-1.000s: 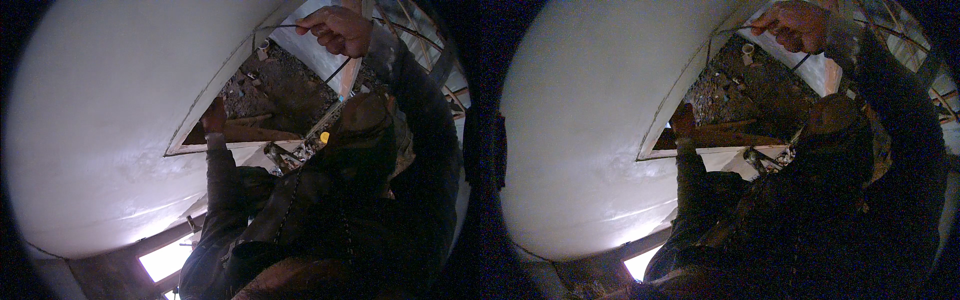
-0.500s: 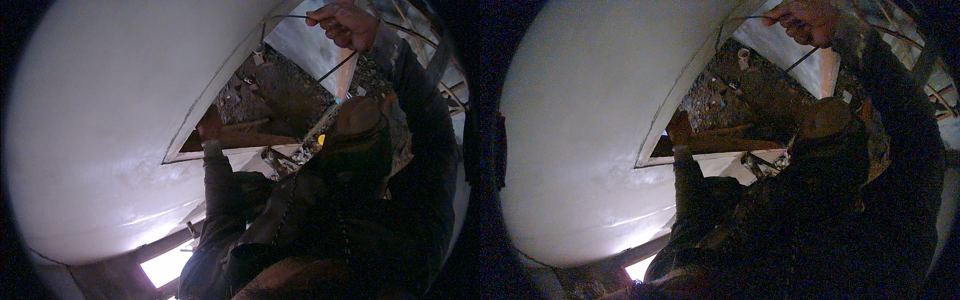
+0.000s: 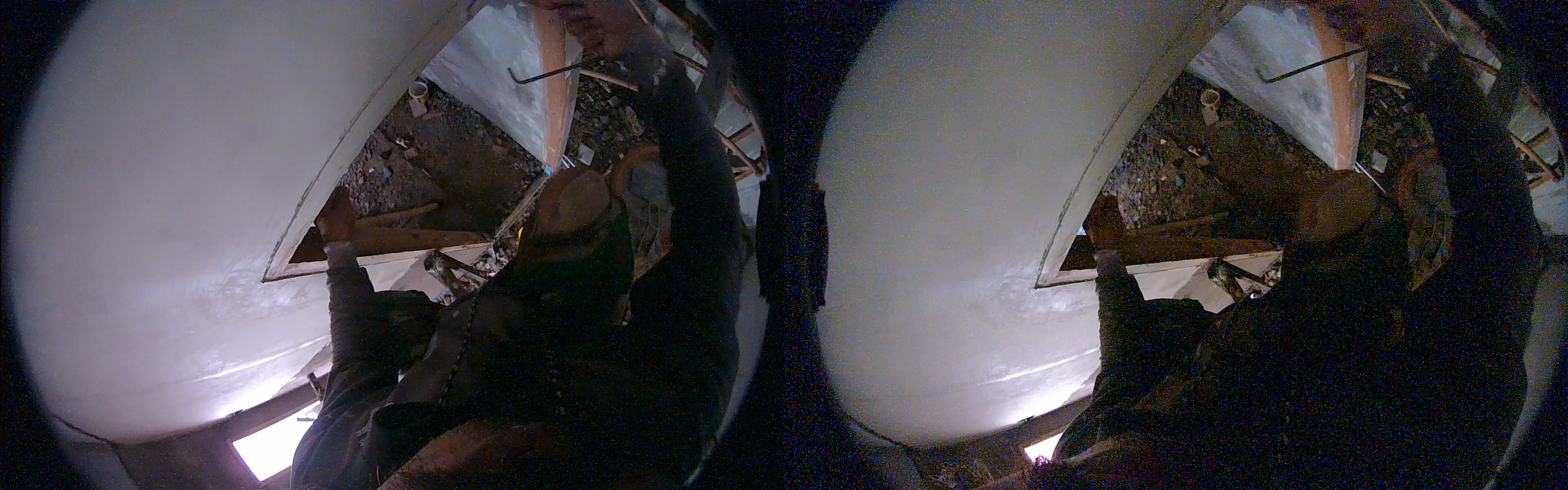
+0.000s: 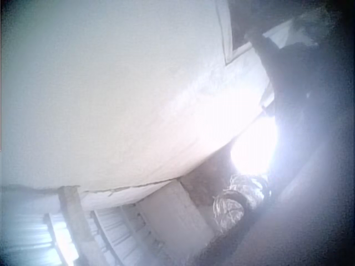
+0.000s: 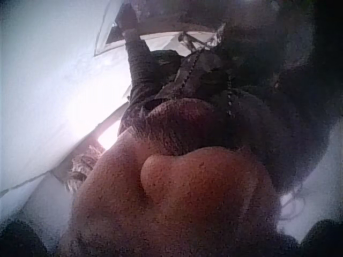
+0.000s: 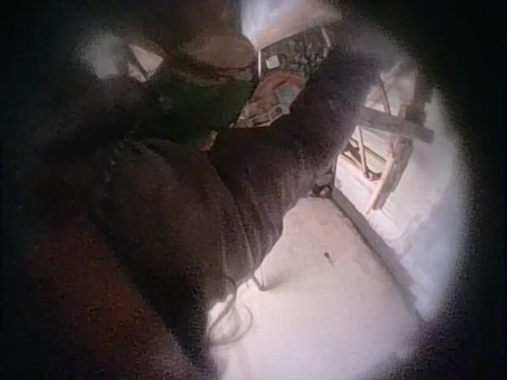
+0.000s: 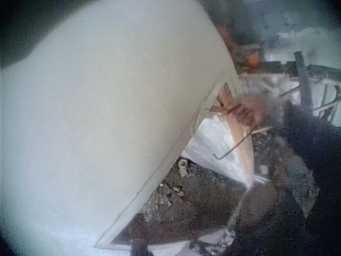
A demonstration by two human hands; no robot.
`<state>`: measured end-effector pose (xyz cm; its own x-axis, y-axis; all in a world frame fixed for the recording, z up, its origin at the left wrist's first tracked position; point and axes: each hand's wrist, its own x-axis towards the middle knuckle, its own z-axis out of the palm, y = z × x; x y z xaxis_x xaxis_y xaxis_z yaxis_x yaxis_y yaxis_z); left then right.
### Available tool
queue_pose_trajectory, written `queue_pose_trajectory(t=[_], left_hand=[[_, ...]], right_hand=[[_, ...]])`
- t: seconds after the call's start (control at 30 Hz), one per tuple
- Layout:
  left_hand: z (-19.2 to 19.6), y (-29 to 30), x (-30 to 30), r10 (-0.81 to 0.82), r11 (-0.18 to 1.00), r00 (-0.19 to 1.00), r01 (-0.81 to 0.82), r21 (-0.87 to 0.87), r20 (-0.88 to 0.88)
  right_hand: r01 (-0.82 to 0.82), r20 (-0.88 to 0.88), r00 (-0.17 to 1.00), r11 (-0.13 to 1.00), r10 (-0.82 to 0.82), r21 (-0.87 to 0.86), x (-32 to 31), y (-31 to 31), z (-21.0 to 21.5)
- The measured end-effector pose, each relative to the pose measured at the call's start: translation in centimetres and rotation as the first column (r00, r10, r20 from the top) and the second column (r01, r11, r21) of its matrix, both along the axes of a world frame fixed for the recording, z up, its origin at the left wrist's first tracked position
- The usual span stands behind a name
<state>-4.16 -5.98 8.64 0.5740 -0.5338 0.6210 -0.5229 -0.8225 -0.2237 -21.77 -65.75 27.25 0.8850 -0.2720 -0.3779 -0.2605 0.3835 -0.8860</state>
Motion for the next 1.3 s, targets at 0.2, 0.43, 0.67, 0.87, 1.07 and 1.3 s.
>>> queue_pose_trajectory(t=[0.2,0.43,0.67,0.87,1.07,1.3], left_hand=[[-3.7,2.9,3.9,0.120,0.950,0.991,-0.099,0.298,-0.054],[-1.8,4.1,1.6,0.180,0.922,0.967,-0.101,0.375,-0.182],[-0.6,4.5,0.9,0.234,0.915,0.946,-0.136,0.379,-0.225],[-0.3,2.9,1.8,0.153,0.900,0.956,-0.031,0.435,-0.248],[-7.1,5.3,5.0,0.072,0.919,0.982,0.002,0.395,-0.173],[-6.4,2.6,3.9,-0.004,0.949,1.000,0.014,0.315,-0.031]], right_hand=[[0.211,0.366,0.930,0.838,-0.014,-0.503,-8.9,-7.0,-6.3],[0.016,-0.097,0.956,0.378,-0.278,-0.926,-19.0,-11.1,-17.5],[-0.522,-0.622,0.763,0.400,-0.177,-0.753,-21.6,-7.4,-33.0],[-0.557,-0.657,0.738,0.411,-0.152,-0.721,-23.0,-3.3,-36.8],[-0.469,-0.593,0.751,0.397,-0.292,-0.789,-22.6,-4.3,-31.3],[-0.184,-0.346,0.735,0.320,-0.583,-0.930,-26.5,-4.5,-21.8]])
